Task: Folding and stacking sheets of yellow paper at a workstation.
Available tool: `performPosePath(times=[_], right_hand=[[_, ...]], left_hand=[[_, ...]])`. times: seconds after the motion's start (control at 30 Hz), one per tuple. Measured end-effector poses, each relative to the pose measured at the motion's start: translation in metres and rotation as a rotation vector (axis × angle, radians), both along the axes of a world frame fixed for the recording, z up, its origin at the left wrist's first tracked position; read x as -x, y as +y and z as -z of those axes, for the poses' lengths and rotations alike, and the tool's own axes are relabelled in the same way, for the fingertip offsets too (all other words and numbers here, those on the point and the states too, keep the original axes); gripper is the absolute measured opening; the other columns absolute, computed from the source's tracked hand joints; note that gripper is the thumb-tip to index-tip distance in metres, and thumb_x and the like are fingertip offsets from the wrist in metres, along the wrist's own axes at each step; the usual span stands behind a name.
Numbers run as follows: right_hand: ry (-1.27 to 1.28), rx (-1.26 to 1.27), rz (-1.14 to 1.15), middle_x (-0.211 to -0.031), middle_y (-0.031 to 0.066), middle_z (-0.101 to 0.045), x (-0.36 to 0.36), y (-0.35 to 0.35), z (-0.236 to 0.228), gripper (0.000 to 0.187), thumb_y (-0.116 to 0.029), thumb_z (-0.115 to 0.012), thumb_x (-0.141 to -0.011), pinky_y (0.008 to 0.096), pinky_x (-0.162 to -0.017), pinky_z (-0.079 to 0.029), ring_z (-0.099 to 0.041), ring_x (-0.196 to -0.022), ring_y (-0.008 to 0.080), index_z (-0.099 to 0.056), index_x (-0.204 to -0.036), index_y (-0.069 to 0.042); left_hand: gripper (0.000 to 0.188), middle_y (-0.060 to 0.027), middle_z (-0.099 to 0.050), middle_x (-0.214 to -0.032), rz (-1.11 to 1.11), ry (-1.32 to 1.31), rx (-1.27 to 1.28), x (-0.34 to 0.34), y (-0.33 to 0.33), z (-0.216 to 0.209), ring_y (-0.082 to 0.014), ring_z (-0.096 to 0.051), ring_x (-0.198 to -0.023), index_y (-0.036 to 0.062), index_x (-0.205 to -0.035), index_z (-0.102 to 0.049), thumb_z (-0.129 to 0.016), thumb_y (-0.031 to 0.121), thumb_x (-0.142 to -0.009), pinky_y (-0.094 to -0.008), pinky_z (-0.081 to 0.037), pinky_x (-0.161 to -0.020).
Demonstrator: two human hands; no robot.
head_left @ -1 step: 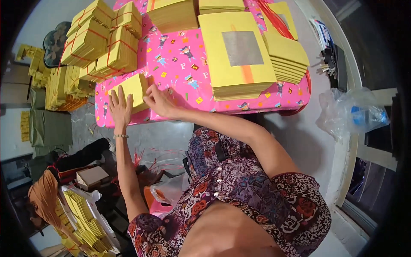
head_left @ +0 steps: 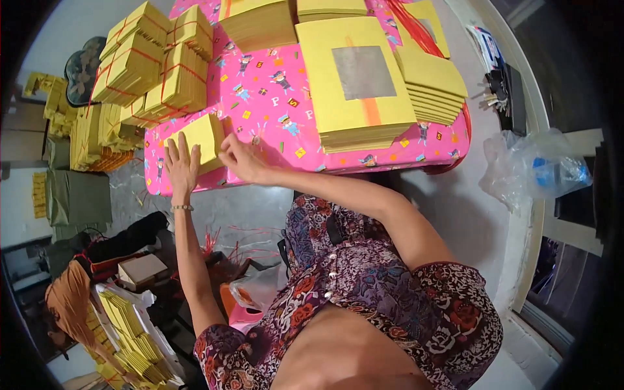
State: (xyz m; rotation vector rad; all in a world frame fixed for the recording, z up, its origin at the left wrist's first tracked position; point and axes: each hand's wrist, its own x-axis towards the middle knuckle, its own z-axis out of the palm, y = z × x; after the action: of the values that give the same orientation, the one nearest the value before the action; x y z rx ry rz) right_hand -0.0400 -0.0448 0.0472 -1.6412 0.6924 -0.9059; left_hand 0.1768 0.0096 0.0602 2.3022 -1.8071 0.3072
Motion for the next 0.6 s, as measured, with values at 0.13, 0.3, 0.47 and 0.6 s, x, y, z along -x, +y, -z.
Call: performPosePath(times=[0.13, 0.3, 0.47, 0.6], right_hand=[[-0.013, 0.054, -0.147, -0.08, 0.0125, -0.063, 0.048, 0.028, 0.004, 0.016, -0.016, -0.054, -0.091, 0.04, -0.067, -0.049, -0.064, -0.073, 0.0264, -0.049, -0.098, -0.002], [0.145, 0.11, -0.27, -0.093, 0.012, -0.062, 0.13, 0.046, 0.012, 0.015, -0.013, -0.053, -0.087, 0.0435, -0.075, -0.048, -0.062, -0.091, 0.032, -0.052, -0.1, -0.005], [0.187, -0.008, -0.02, -0.09, 0.0125, -0.063, 0.214, 0.058, 0.036, 0.011, -0.012, -0.054, -0.087, 0.0412, -0.07, -0.049, -0.063, -0.082, 0.0316, -0.056, -0.094, -0.004], [0.198, -0.062, 0.036, -0.089, 0.0134, -0.063, 0.249, 0.068, 0.047, 0.01, -0.011, -0.055, -0.087, 0.0391, -0.067, -0.049, -0.064, -0.078, 0.0317, -0.057, -0.094, -0.004]], left_hand=[[0.064, -0.0301, -0.03, -0.145, 0.035, 0.06, -0.115, -0.022, -0.011, -0.009, -0.0464, -0.031, -0.132, 0.0155, -0.147, -0.033, -0.041, 0.052, -0.095, -0.0518, -0.027, -0.107], [0.057, -0.0256, -0.039, -0.139, 0.098, -0.066, -0.307, -0.058, -0.03, -0.018, -0.0439, -0.041, -0.12, 0.0163, -0.143, -0.04, -0.04, 0.049, -0.096, -0.0505, -0.034, -0.101], [0.043, -0.0118, -0.048, -0.138, 0.241, -0.227, -0.308, -0.063, -0.049, -0.026, -0.0358, -0.045, -0.121, 0.0117, -0.138, -0.043, -0.041, 0.025, -0.097, -0.0474, -0.037, -0.099], [0.045, -0.0119, -0.048, -0.138, 0.194, -0.415, -0.329, -0.082, -0.029, -0.034, -0.0346, -0.048, -0.122, 0.0088, -0.139, -0.039, -0.042, 0.022, -0.096, -0.0493, -0.038, -0.1]])
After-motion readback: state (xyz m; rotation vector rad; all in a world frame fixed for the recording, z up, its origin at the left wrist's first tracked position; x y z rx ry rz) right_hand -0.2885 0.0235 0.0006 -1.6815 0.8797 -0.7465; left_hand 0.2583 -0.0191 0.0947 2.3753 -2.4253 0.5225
